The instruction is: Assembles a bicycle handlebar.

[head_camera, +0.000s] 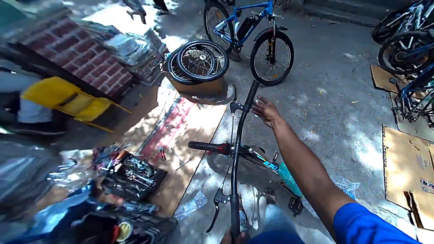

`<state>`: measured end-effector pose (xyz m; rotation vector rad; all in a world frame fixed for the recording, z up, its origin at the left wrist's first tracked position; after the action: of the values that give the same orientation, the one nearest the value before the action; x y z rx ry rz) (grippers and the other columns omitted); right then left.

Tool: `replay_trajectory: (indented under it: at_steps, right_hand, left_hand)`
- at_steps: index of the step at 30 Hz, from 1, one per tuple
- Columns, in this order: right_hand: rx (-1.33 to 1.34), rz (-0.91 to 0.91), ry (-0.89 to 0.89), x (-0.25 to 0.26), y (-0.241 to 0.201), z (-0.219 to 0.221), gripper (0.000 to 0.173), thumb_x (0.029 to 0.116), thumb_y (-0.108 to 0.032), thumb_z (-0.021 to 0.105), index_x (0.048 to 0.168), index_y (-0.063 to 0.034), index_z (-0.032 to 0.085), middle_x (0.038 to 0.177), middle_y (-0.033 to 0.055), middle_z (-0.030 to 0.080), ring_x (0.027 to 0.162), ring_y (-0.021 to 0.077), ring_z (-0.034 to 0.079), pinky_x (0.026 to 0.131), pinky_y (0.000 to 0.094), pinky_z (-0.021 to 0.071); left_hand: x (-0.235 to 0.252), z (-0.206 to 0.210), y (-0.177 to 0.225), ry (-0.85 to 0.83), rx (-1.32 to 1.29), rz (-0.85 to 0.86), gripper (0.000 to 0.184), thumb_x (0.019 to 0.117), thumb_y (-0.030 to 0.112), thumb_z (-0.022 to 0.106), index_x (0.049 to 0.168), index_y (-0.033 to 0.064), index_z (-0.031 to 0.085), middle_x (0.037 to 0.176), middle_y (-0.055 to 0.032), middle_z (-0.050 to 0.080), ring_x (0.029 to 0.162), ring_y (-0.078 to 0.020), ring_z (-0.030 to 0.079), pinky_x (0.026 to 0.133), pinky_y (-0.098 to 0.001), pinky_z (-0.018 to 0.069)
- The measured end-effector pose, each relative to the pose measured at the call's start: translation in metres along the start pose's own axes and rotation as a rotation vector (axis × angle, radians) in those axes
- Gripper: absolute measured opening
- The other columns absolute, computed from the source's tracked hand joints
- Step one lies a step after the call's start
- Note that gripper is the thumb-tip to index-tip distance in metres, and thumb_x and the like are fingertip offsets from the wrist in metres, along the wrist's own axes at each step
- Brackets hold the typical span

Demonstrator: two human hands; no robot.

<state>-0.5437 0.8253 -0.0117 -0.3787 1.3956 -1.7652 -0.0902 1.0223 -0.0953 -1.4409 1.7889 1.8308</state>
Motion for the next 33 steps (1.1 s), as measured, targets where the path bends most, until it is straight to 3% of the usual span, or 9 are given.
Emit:
replay_trajectory:
  at_steps: [3, 7, 13, 16, 19, 22, 24, 26, 33]
  right_hand:
    - [0.104, -0.010, -0.135, 0.025, 0.009, 0.016, 0.054, 0.1013, -0.001, 0.059, 0.152, -0.0063, 0.042, 0.118, 0.0171, 0.069, 0.095, 0.0219, 0.071, 0.086, 0.0378, 0.0606]
    - [0.134, 0.008, -0.232, 0.038, 0.010, 0.031, 0.047, 0.1008, 0.001, 0.058, 0.146, -0.0026, 0.044, 0.117, 0.0177, 0.070, 0.094, 0.0234, 0.073, 0.085, 0.0384, 0.0614]
    - [0.044, 0.017, -0.150, 0.045, 0.007, 0.043, 0.042, 0.0955, 0.002, 0.068, 0.136, 0.0017, 0.055, 0.107, 0.0196, 0.073, 0.083, 0.0245, 0.074, 0.075, 0.0385, 0.0641]
    - [-0.241, -0.034, -0.216, 0.044, -0.008, 0.021, 0.044, 0.0997, -0.011, 0.068, 0.140, -0.0003, 0.054, 0.106, 0.0175, 0.073, 0.086, 0.0215, 0.073, 0.078, 0.0370, 0.0617]
    - [-0.638, -0.187, -0.142, 0.012, -0.027, -0.072, 0.054, 0.1002, -0.028, 0.068, 0.145, -0.0017, 0.053, 0.129, 0.0160, 0.068, 0.115, 0.0229, 0.067, 0.100, 0.0429, 0.0553]
    - [-1.080, -0.241, 0.183, -0.068, -0.032, -0.223, 0.059, 0.0989, -0.043, 0.067, 0.143, -0.0059, 0.057, 0.143, 0.0177, 0.060, 0.133, 0.0344, 0.057, 0.110, 0.0593, 0.0463]
    - [-1.337, -0.066, 0.458, -0.138, -0.013, -0.331, 0.071, 0.0937, -0.058, 0.066, 0.143, -0.0069, 0.057, 0.144, 0.0223, 0.058, 0.134, 0.0426, 0.054, 0.109, 0.0675, 0.0420]
    - [-1.394, 0.261, 0.630, -0.207, 0.013, -0.412, 0.089, 0.0870, -0.071, 0.065, 0.146, -0.0049, 0.055, 0.145, 0.0283, 0.055, 0.134, 0.0485, 0.053, 0.105, 0.0725, 0.0404]
    - [-0.897, 0.497, 0.752, -0.258, 0.108, -0.460, 0.088, 0.0941, -0.064, 0.063, 0.152, -0.0005, 0.044, 0.144, 0.0295, 0.055, 0.136, 0.0429, 0.053, 0.112, 0.0624, 0.0416]
  left_hand:
    - [0.002, 0.020, 0.006, 0.219, -0.390, 0.032, 0.061, 0.0983, 0.014, 0.065, 0.145, -0.0089, 0.034, 0.110, -0.0222, 0.069, 0.096, -0.0272, 0.072, 0.090, -0.0459, 0.0601]
    - [0.024, 0.030, 0.034, 0.474, -0.189, -0.082, 0.045, 0.1008, 0.038, 0.062, 0.123, -0.0012, 0.060, 0.088, -0.0129, 0.071, 0.076, -0.0247, 0.072, 0.074, -0.0474, 0.0612]
    - [0.050, 0.030, 0.039, 0.296, -0.138, -0.173, 0.035, 0.0992, 0.035, 0.065, 0.113, 0.0041, 0.060, 0.074, -0.0086, 0.069, 0.057, -0.0215, 0.069, 0.057, -0.0417, 0.0615]
    - [0.045, 0.013, 0.052, 0.432, 0.147, -0.230, 0.041, 0.0979, 0.038, 0.061, 0.120, 0.0035, 0.061, 0.085, -0.0139, 0.069, 0.073, -0.0295, 0.069, 0.071, -0.0536, 0.0574]
    - [0.042, -0.008, 0.074, 0.540, 0.317, -0.265, 0.044, 0.0966, 0.040, 0.062, 0.118, 0.0025, 0.066, 0.094, -0.0187, 0.071, 0.090, -0.0373, 0.070, 0.083, -0.0613, 0.0530]
    - [0.059, -0.021, 0.087, 0.479, 0.256, -0.285, 0.042, 0.0961, 0.047, 0.066, 0.109, 0.0073, 0.068, 0.080, -0.0095, 0.073, 0.067, -0.0243, 0.073, 0.065, -0.0479, 0.0615]
    - [0.070, -0.023, 0.101, 0.437, 0.196, -0.247, 0.037, 0.0959, 0.044, 0.069, 0.105, 0.0083, 0.066, 0.073, -0.0069, 0.070, 0.056, -0.0200, 0.069, 0.055, -0.0415, 0.0604]
    - [0.078, -0.029, 0.124, 0.491, 0.282, -0.209, 0.037, 0.0943, 0.043, 0.071, 0.103, 0.0069, 0.070, 0.079, -0.0107, 0.068, 0.067, -0.0254, 0.066, 0.067, -0.0498, 0.0556]
    - [0.088, -0.095, 0.196, 0.592, 0.712, -0.155, 0.039, 0.0961, 0.034, 0.069, 0.118, 0.0020, 0.067, 0.105, -0.0245, 0.071, 0.102, -0.0435, 0.069, 0.090, -0.0650, 0.0518]
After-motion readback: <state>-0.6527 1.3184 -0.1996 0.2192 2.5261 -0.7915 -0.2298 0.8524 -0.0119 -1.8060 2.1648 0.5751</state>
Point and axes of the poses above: each hand's wrist, its own x-axis towards the middle knuckle, its own z-axis out of the palm, y = z × x, the point moved 4 cm from there along x, towards the middle knuckle
